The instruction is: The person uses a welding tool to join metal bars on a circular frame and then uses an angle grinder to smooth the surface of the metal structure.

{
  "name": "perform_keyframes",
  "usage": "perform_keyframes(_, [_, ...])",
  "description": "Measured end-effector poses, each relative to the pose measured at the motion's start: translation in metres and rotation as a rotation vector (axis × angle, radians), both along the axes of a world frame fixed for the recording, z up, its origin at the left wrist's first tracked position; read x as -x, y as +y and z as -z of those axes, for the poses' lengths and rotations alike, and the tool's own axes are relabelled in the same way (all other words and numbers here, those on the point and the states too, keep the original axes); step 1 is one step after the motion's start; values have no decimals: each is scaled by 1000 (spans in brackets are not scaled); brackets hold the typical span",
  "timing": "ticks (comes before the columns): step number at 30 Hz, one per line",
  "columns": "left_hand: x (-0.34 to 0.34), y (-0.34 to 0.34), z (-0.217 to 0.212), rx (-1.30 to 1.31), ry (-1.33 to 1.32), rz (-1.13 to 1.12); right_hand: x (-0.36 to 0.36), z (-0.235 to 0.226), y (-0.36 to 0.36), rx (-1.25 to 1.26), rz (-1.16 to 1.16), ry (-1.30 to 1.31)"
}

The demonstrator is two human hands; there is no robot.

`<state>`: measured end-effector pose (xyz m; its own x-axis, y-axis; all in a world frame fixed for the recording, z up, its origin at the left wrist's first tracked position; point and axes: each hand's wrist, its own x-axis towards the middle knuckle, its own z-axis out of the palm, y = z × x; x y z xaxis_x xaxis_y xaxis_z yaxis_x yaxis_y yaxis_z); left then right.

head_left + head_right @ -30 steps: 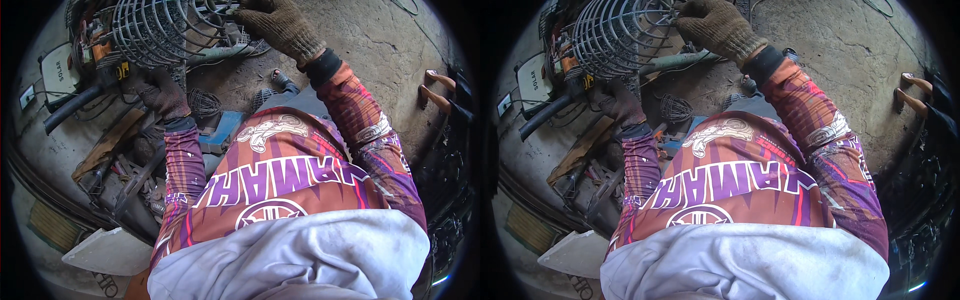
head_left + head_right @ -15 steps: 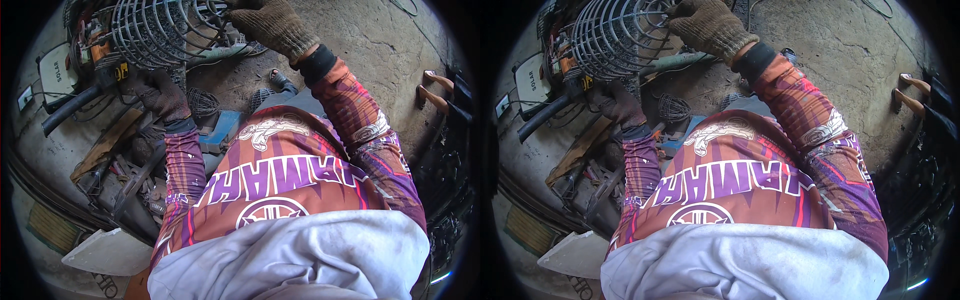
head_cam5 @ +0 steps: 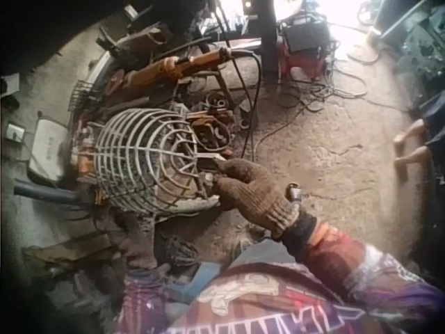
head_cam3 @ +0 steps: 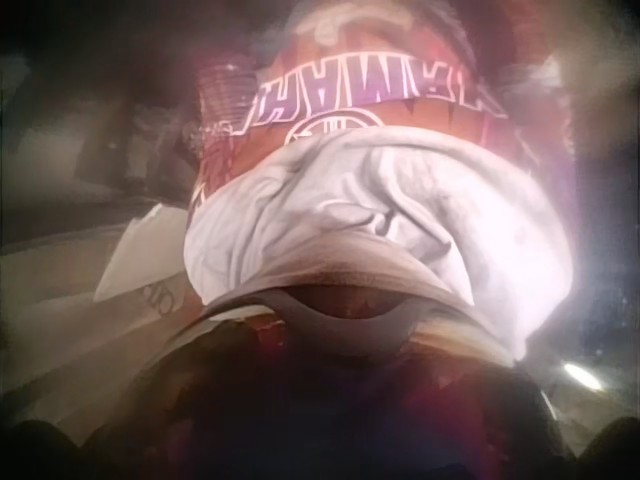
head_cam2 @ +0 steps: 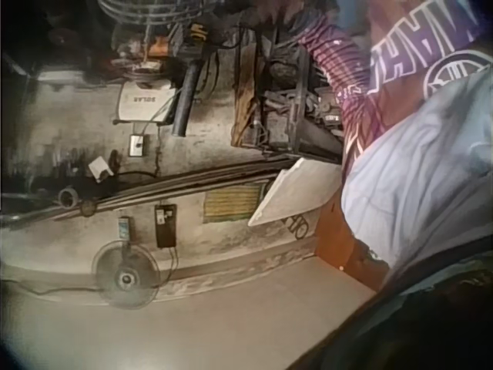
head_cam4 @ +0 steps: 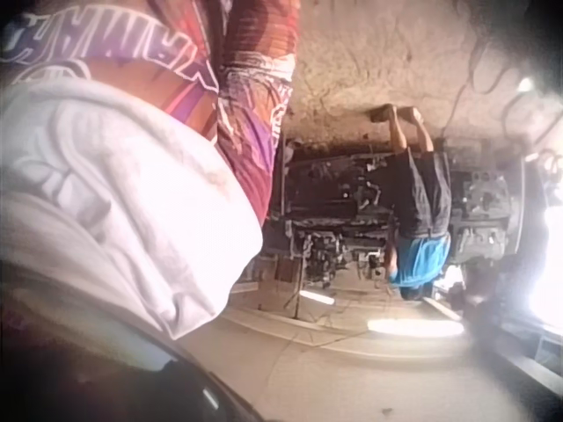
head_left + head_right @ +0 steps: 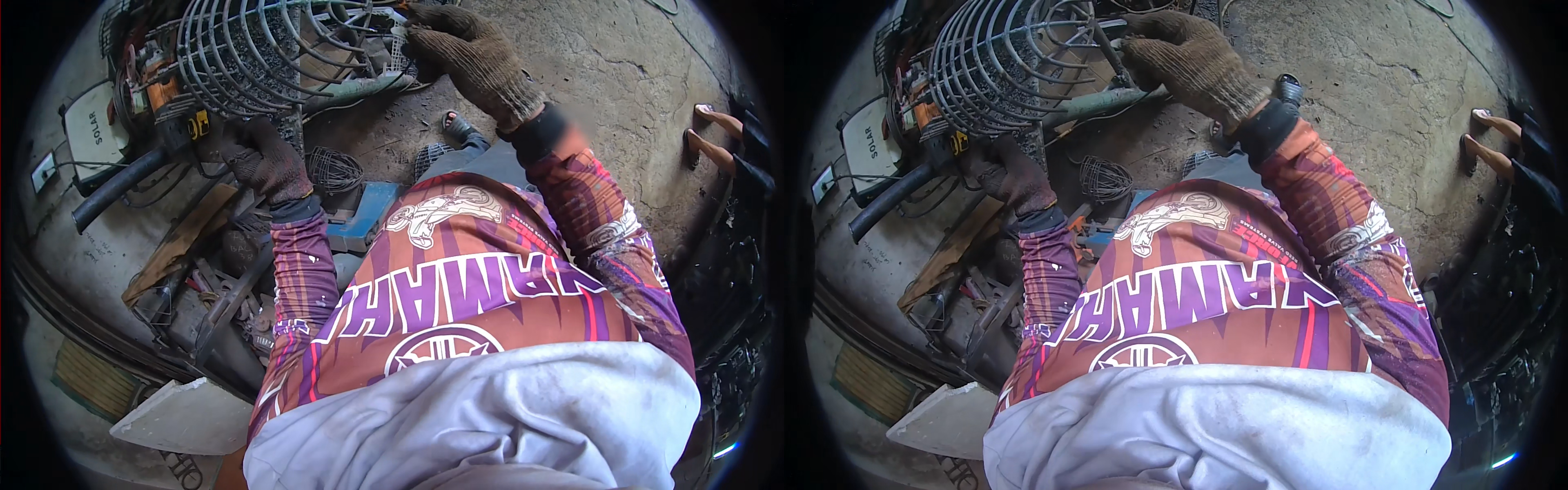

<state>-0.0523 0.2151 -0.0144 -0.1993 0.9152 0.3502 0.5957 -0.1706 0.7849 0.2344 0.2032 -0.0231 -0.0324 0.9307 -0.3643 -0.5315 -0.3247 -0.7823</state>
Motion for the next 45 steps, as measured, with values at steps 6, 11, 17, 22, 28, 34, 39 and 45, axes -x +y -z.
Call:
perform_keyframes(6, [5,6,1,67,40,-2,14,18,5,-146,-55,-316])
perform_keyframes(11, [9,6,6,81,16,-25,25,13,6,-161,36,-388])
perform_keyframes(17, [14,2,9,23,140,-29,32,11,-1,-156,87,-302])
perform_keyframes(22, [25,3,18,-20,111,-5,26,15,1,-133,77,-215])
perform_keyframes(28, [6,12,15,-15,55,-144,26,18,3,-231,42,-480])
perform_keyframes(34, [16,6,10,110,-100,-55,26,20,-7,-242,62,-357])
perform_keyframes(39, [28,11,16,107,-49,33,33,22,-6,-257,48,-431])
perform_keyframes(45, [27,12,13,110,-146,101,38,18,6,-300,61,-755])
